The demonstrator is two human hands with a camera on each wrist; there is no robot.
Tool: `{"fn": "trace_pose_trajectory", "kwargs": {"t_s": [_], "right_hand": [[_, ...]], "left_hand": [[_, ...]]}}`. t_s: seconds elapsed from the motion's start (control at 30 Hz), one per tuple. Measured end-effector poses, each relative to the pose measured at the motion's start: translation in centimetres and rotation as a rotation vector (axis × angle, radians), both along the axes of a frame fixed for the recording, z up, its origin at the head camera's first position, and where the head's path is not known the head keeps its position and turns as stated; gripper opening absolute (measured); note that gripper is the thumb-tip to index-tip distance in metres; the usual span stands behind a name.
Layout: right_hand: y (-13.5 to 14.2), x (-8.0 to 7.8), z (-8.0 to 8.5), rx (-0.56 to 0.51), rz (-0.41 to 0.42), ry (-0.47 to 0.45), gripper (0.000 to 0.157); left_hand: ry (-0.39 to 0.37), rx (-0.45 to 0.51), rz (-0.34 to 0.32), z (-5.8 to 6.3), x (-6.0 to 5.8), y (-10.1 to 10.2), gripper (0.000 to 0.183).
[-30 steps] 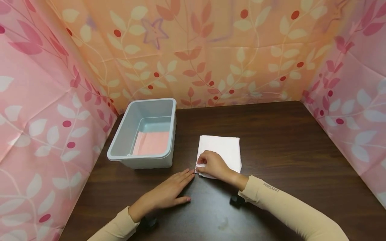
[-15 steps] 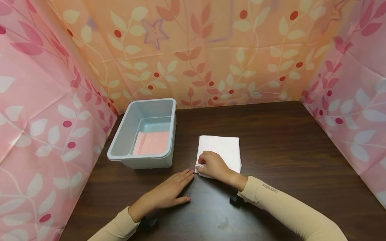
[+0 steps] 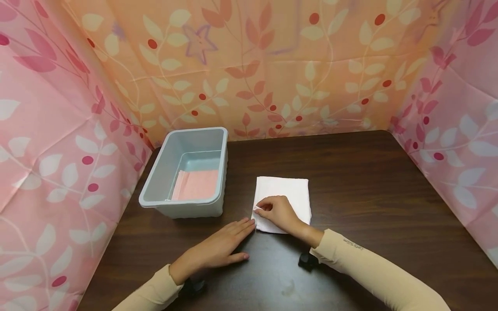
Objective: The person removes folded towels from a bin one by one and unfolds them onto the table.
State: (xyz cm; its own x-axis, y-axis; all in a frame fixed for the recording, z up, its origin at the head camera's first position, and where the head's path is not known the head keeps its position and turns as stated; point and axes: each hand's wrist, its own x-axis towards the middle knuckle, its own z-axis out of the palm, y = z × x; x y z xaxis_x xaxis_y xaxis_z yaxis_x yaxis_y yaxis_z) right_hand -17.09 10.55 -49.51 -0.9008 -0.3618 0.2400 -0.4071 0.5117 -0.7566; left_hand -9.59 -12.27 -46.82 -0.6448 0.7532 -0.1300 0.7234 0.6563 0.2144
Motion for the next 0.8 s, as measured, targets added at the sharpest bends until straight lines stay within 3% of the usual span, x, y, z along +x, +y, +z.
{"fn": "trace_pose_trajectory", "kwargs": {"t_s": [0.37, 0.53, 0.8], "right_hand": [[1.0, -1.0, 2.8, -0.075, -0.022, 0.013, 0.013], [1.4, -1.2, 3.1, -0.08, -0.056, 0.014, 0.018], [2.2, -1.5, 3.9, -0.13, -0.076, 0.007, 0.017]], "left_hand": [[0.07, -0.016, -0.062, 0.0, -1.1, 1.8, 0.078], [0.076, -0.04, -0.073, -0.1, -1.8, 2.8, 0.078], [0.02, -0.091, -0.052, -0.7, -2.3, 3.7, 0.082]]}}
